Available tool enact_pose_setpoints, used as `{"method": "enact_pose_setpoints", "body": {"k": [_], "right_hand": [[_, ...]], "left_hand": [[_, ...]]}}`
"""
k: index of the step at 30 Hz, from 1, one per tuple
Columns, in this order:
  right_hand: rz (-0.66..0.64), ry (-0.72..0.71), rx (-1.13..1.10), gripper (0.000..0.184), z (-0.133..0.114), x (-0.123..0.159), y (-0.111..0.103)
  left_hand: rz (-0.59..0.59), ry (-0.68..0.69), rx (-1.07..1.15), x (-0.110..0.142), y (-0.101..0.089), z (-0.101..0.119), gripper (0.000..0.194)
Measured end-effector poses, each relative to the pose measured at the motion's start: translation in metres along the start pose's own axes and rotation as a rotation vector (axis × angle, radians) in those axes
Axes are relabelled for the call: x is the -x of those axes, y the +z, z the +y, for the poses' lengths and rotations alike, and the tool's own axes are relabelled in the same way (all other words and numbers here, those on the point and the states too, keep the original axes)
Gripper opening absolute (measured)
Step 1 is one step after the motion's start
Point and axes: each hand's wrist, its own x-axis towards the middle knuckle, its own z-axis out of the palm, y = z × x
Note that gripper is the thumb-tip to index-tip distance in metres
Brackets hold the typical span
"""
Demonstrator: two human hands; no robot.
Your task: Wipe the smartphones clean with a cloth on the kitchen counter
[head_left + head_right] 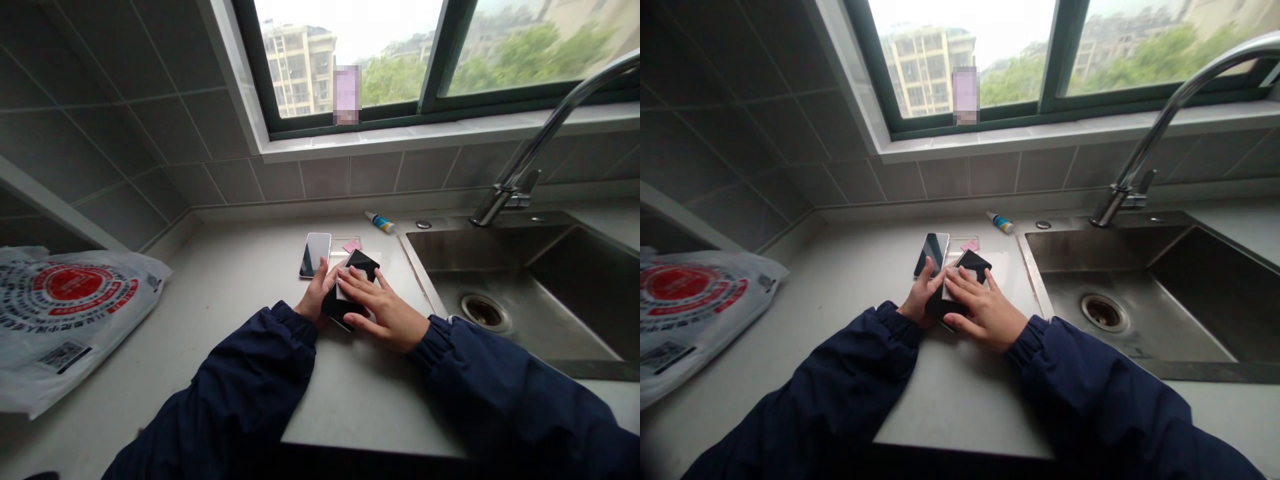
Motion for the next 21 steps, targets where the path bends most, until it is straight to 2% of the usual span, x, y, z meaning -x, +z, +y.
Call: {"method": "enact_pose_setpoints", "body": {"k": [7,11,14,18,21], "right_hand": [[-0.118,-0.167,-0.139,0.069,-0.011,0.002,-0.006],[-0.118,-0.183,-0.150,0.067,-0.012,0.003,-0.005],[-0.077,-0.140,-0.092,0.064,-0.008,0.002,-0.002],[0.043,0.015,0.020,0.063,0.003,-0.001,0.003],[0.150,0.130,0.082,0.065,0.012,-0.002,0.006]], "left_hand": [[0.116,-0.048,-0.009,0.002,-0.002,0.006,0.090],[0.104,-0.056,-0.038,0.002,-0.006,0.005,0.093],[0.047,-0.046,-0.005,0.001,-0.007,0.004,0.093],[-0.051,-0.034,0.040,0.001,-0.004,0.003,0.088],[-0.104,-0.107,-0.010,0.003,-0.005,0.004,0.085]]}}
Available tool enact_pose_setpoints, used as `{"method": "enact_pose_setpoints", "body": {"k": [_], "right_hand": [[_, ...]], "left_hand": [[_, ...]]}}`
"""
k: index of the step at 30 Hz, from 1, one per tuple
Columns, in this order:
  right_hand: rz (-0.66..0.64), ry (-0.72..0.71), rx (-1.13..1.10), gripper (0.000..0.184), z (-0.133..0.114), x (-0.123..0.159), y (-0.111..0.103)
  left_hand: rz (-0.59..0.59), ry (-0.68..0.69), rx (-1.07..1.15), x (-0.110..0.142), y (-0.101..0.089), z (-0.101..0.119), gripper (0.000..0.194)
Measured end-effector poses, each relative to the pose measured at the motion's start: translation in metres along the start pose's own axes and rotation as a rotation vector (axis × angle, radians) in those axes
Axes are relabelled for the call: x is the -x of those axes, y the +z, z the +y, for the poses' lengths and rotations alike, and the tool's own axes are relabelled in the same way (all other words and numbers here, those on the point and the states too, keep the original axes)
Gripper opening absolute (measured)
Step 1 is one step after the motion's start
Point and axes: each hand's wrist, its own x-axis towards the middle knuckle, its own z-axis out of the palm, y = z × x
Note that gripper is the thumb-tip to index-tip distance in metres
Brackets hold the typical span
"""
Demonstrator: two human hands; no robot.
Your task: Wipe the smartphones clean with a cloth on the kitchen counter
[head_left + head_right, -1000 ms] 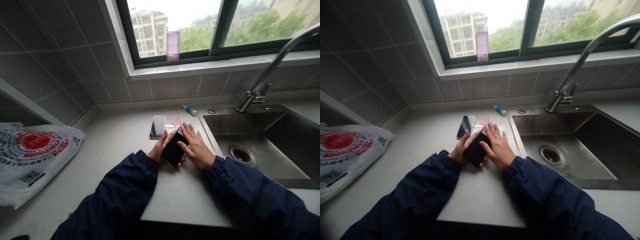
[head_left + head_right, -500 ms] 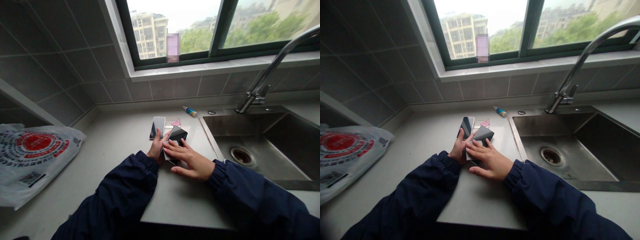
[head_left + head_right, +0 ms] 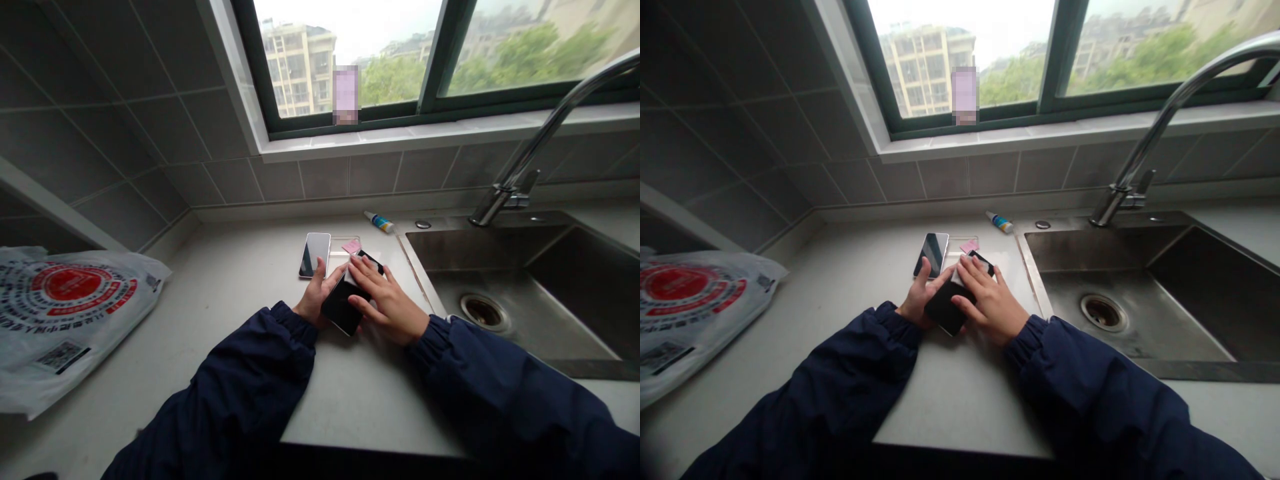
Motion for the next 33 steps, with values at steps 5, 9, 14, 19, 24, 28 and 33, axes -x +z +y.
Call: {"method": "enact_pose_setpoints", "body": {"k": [5,9,14,19,24,28,33], "right_hand": [[0.094,0.120,0.053,0.067,0.005,-0.001,0.002],[0.127,0.141,0.052,0.066,0.005,-0.001,0.000],[0.145,0.135,0.022,0.063,0.005,-0.002,-0.003],[0.103,0.079,0.019,0.062,0.004,-0.002,-0.002],[0.054,-0.004,0.002,0.060,-0.002,-0.001,-0.005],[-0.007,-0.090,-0.025,0.061,-0.008,0.001,-0.007],[-0.006,-0.086,0.001,0.060,-0.008,0.002,-0.005]], "left_hand": [[-0.123,-0.073,-0.132,0.001,-0.009,0.001,0.084],[-0.179,-0.063,-0.164,0.000,-0.012,-0.001,0.087],[-0.215,-0.035,-0.179,-0.001,-0.013,-0.003,0.085],[-0.188,-0.070,-0.194,0.000,-0.011,-0.001,0.087],[-0.092,-0.064,-0.128,0.002,-0.006,0.000,0.077],[0.036,-0.014,-0.016,0.001,0.001,-0.001,0.076],[0.071,0.026,0.011,0.000,0.004,-0.002,0.077]]}}
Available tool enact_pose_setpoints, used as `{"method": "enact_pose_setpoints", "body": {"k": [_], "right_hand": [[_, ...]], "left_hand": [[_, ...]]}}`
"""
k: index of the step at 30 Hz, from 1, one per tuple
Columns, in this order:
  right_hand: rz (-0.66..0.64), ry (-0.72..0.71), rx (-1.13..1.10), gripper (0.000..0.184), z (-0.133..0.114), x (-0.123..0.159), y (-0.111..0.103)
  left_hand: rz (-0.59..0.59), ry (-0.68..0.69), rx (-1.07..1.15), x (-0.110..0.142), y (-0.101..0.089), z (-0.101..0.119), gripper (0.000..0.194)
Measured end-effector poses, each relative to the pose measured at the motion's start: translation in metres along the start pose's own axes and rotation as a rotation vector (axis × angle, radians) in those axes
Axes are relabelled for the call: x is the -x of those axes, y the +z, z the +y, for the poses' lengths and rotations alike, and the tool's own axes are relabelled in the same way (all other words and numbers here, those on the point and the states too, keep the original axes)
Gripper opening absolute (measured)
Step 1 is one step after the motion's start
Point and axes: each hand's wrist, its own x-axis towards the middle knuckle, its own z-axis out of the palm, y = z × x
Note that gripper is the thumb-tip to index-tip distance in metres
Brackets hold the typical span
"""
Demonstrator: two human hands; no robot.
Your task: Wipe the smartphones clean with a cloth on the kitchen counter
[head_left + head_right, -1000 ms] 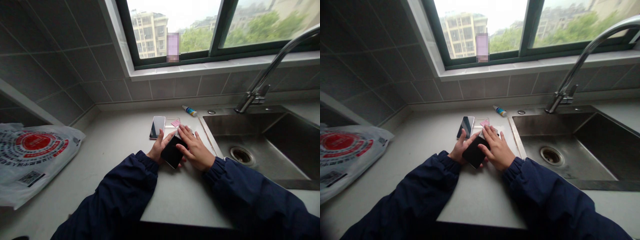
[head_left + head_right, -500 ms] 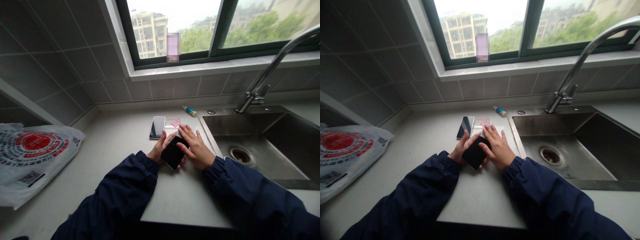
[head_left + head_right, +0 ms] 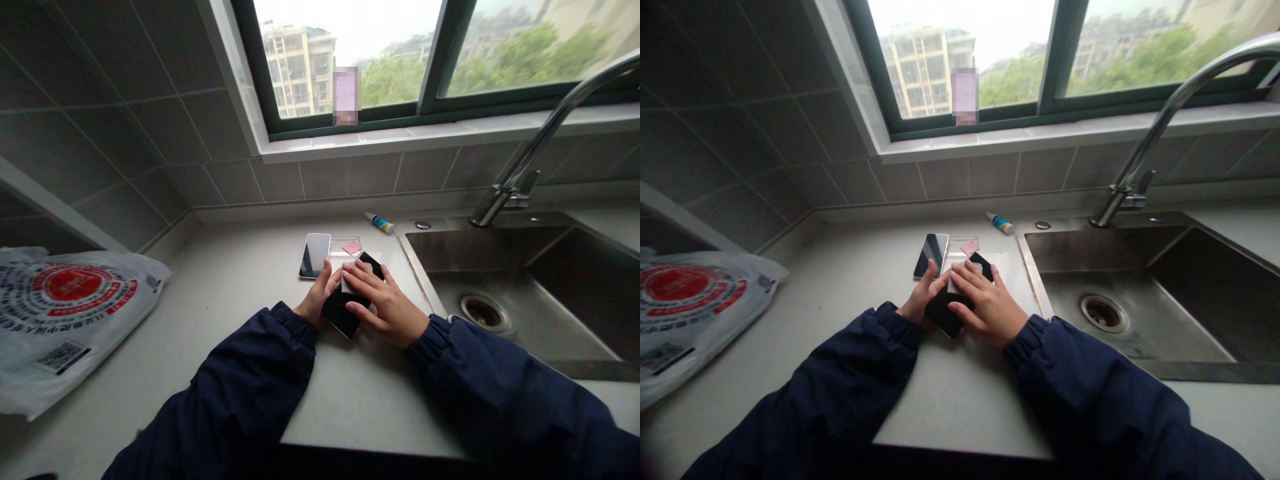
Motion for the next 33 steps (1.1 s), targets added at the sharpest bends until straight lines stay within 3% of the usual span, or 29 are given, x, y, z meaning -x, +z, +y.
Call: {"method": "enact_pose_setpoints", "body": {"k": [9,16,26,33], "right_hand": [[0.148,0.188,0.075,0.061,0.010,-0.003,0.000],[0.180,0.238,0.008,0.061,0.015,-0.003,-0.001],[0.372,0.237,-0.044,0.050,0.026,-0.006,-0.002],[0.357,0.213,-0.081,0.054,0.026,-0.005,0.001]], "left_hand": [[-0.243,-0.105,-0.130,0.001,-0.012,0.003,0.078],[-0.260,-0.058,-0.146,0.000,-0.015,0.003,0.078],[-0.249,-0.044,-0.144,0.003,-0.010,0.008,0.083],[-0.295,-0.119,-0.161,0.002,-0.012,0.006,0.084]]}}
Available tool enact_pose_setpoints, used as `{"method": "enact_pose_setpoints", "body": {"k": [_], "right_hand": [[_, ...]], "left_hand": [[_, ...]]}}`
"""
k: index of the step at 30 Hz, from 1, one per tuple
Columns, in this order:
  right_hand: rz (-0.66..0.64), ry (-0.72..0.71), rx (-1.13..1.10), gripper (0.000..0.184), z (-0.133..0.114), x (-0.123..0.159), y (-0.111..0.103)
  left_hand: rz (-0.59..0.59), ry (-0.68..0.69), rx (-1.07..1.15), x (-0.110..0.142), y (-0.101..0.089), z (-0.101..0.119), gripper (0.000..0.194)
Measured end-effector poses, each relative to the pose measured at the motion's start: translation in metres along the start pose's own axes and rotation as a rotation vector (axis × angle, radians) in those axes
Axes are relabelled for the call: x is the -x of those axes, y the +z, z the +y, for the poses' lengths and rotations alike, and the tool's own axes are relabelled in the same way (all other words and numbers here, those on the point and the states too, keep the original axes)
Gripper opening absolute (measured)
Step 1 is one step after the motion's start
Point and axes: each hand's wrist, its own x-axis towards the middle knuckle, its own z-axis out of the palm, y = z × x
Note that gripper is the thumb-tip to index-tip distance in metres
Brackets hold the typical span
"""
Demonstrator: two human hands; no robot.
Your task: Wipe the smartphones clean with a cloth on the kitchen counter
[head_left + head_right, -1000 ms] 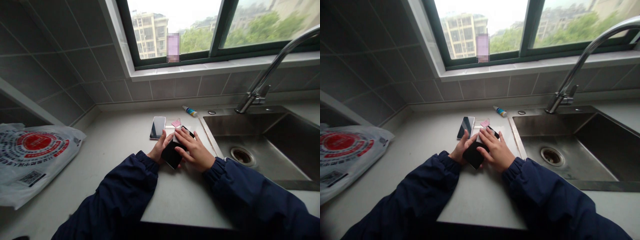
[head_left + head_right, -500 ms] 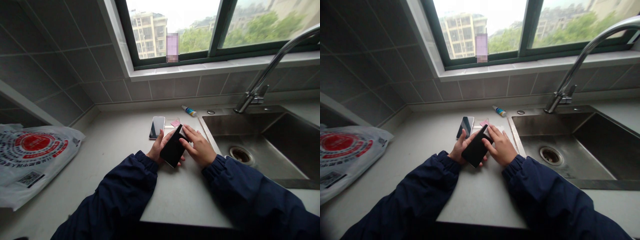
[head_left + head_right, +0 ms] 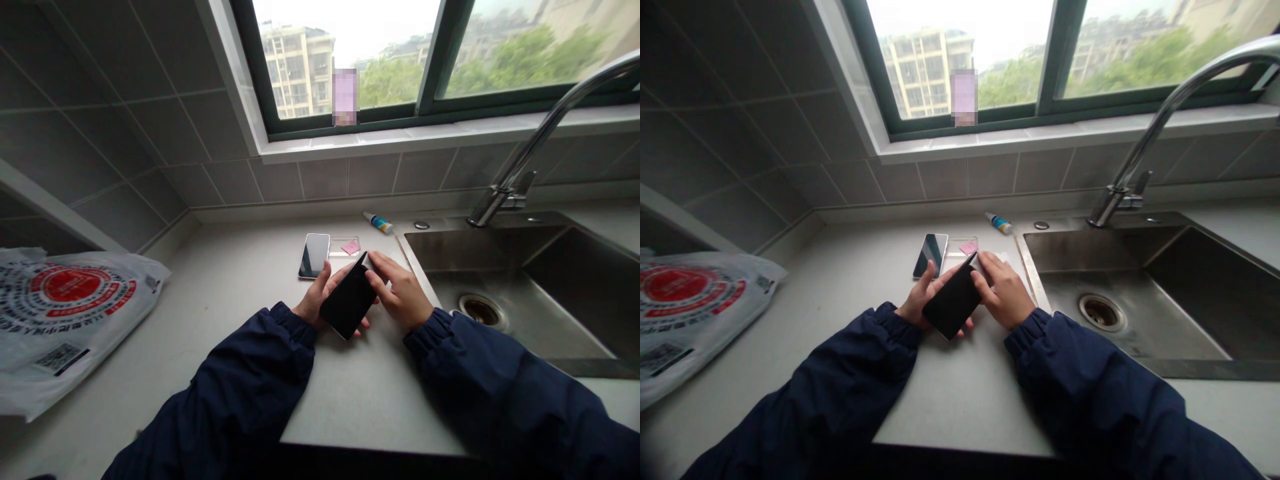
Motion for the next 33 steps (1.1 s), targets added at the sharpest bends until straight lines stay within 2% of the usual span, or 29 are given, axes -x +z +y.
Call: {"method": "enact_pose_setpoints", "body": {"k": [5,11,18,26,33], "right_hand": [[-0.018,-0.016,-0.012,0.056,-0.0003,0.0006,-0.0009],[0.051,0.024,-0.014,0.049,-0.0005,-0.0013,-0.0027],[0.068,0.029,0.001,0.047,0.0027,-0.0012,0.0015],[-0.088,0.024,0.008,0.056,-0.0017,0.0013,0.0036],[-0.149,-0.028,-0.052,0.053,-0.0040,0.0032,0.0049]], "left_hand": [[-0.028,-0.009,-0.020,-0.0001,-0.0033,-0.0019,0.085],[0.014,-0.015,-0.054,-0.0003,0.0003,-0.0009,0.079],[0.075,0.070,-0.007,-0.0006,0.0009,0.0014,0.076],[0.175,0.113,0.050,-0.0014,-0.0004,0.0016,0.068],[0.282,0.193,0.129,-0.0029,0.0057,0.0032,0.066]]}}
